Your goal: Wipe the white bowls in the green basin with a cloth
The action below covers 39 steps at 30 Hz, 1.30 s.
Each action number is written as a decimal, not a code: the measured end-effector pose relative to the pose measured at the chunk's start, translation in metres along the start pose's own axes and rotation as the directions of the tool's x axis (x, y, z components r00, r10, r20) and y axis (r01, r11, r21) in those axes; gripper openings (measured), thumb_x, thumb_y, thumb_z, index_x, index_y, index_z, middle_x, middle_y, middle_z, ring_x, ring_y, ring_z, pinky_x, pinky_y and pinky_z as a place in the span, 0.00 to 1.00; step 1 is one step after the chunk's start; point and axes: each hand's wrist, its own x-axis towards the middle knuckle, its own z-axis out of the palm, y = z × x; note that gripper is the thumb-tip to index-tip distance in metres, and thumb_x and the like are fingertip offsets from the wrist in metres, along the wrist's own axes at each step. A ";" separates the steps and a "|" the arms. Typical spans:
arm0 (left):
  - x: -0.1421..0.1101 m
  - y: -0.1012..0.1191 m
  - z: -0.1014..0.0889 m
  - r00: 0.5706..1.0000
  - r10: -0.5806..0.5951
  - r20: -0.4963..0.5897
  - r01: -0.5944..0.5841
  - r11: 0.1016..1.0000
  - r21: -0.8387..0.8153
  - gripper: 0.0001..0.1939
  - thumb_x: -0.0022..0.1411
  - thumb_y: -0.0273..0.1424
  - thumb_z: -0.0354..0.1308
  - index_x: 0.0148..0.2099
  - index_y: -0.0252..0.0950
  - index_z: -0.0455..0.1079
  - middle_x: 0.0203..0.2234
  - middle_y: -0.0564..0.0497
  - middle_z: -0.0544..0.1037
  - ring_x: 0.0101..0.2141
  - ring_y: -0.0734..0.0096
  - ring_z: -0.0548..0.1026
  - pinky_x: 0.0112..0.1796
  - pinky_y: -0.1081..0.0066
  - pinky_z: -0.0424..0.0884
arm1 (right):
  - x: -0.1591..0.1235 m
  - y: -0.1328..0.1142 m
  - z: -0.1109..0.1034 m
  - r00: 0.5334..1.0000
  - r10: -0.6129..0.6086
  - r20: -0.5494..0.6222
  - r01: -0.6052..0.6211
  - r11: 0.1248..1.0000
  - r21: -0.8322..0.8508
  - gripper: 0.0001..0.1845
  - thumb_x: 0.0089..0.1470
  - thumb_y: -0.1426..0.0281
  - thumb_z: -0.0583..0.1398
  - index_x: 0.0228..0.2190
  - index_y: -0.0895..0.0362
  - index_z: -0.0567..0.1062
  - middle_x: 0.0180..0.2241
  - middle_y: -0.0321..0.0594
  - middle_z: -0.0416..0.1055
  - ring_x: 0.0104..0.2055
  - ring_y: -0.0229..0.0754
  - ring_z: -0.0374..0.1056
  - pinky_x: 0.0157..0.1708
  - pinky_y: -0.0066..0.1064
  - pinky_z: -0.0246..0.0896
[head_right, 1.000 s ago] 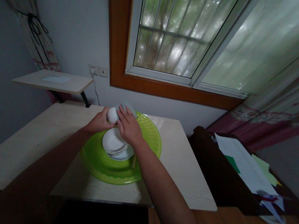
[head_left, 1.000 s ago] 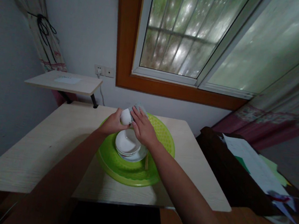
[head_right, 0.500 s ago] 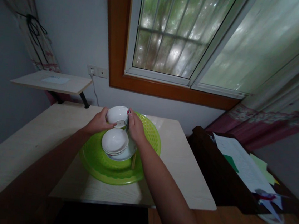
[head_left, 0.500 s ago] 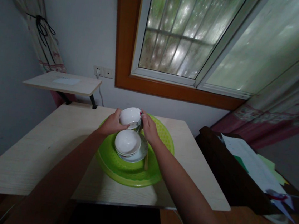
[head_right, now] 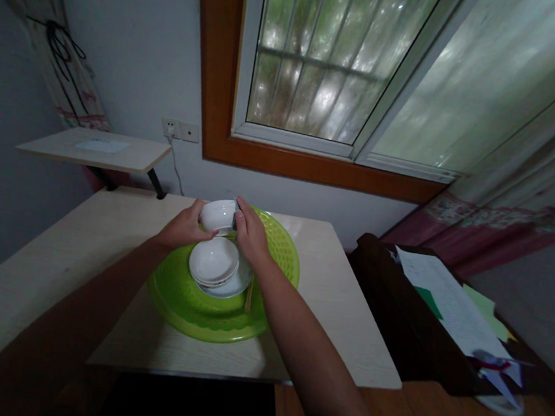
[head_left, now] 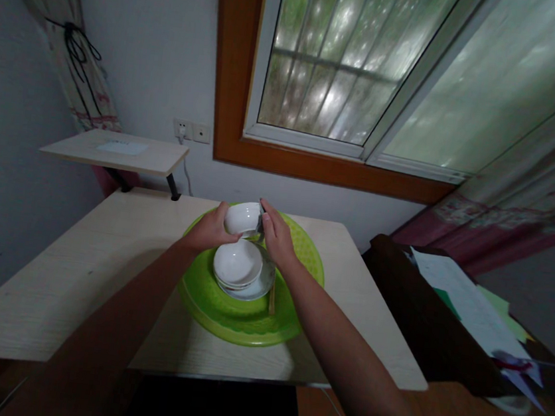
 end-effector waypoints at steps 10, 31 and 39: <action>0.003 -0.004 0.002 0.985 0.172 -0.033 -0.168 0.981 0.094 0.24 0.51 0.34 0.68 0.49 0.39 0.65 0.45 0.44 0.75 0.50 0.51 0.74 0.53 0.55 0.71 | 0.004 -0.001 -0.008 0.975 -0.180 0.128 0.202 0.960 -0.193 0.27 0.68 0.57 0.58 0.64 0.51 0.70 0.59 0.50 0.71 0.61 0.54 0.64 0.64 0.52 0.58; 0.005 -0.021 0.007 0.949 0.265 -0.168 -0.261 0.964 0.051 0.37 0.52 0.22 0.64 0.63 0.37 0.59 0.63 0.35 0.64 0.67 0.49 0.62 0.66 0.47 0.61 | 0.006 0.004 -0.007 0.922 -0.268 0.278 0.344 0.898 -0.276 0.09 0.68 0.64 0.60 0.42 0.54 0.78 0.41 0.48 0.75 0.47 0.53 0.66 0.50 0.45 0.61; 0.018 -0.022 0.004 0.980 -0.134 -0.150 0.067 0.920 -0.386 0.24 0.60 0.29 0.56 0.60 0.37 0.68 0.55 0.40 0.76 0.52 0.59 0.78 0.51 0.58 0.78 | 0.008 -0.003 -0.010 0.909 -0.258 0.327 0.373 0.856 -0.358 0.06 0.64 0.69 0.63 0.43 0.55 0.79 0.42 0.49 0.76 0.46 0.54 0.65 0.49 0.47 0.63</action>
